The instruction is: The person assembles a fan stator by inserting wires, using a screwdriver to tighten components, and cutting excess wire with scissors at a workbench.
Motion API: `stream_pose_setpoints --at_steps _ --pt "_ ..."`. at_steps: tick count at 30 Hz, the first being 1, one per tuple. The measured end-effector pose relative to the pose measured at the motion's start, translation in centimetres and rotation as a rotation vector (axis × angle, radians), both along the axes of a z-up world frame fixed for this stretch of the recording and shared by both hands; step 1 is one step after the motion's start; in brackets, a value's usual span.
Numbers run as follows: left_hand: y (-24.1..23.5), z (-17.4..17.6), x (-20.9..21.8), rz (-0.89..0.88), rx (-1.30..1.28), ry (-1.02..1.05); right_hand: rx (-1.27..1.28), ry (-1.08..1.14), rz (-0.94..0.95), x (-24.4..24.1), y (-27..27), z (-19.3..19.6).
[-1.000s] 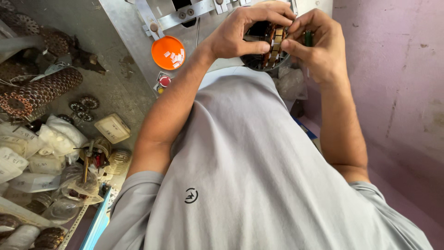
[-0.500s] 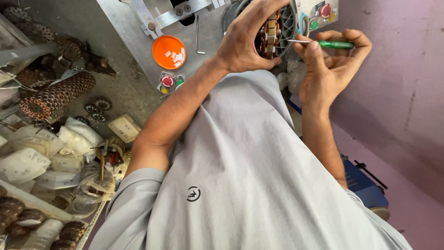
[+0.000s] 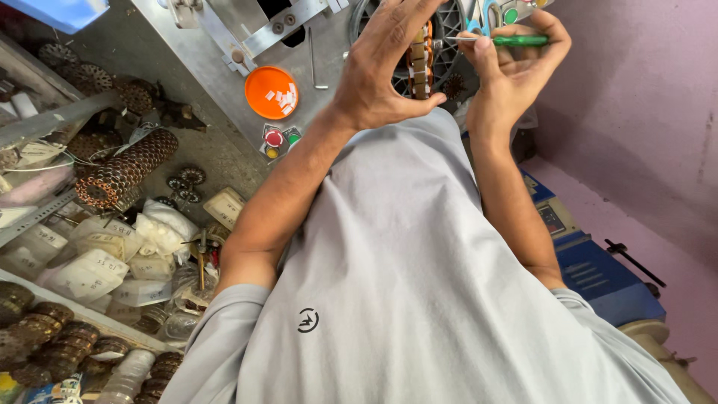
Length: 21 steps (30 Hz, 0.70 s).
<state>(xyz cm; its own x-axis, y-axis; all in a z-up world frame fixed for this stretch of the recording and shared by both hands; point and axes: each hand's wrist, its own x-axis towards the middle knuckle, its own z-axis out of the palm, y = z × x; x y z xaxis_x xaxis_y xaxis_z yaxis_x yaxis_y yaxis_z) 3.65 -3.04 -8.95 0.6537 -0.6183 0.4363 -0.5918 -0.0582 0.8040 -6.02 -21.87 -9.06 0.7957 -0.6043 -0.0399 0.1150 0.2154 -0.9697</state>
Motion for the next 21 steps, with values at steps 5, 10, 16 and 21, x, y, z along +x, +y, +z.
stream_pose_setpoints --at_steps 5,10,16,21 --pt "-0.9 -1.8 0.4 -0.023 0.033 -0.026 -0.330 -0.083 0.028 -1.0 1.1 2.9" --pt "0.1 -2.0 0.9 -0.027 0.001 0.034 -0.659 -0.224 0.135 -0.9 2.0 4.1" --pt "1.7 -3.3 2.9 -0.236 -0.178 0.496 -0.877 -0.365 0.113 -0.4 2.6 3.2" --pt "1.6 -2.3 3.9 -0.333 -0.132 0.451 -1.155 -0.478 0.197 -0.2 2.3 2.8"
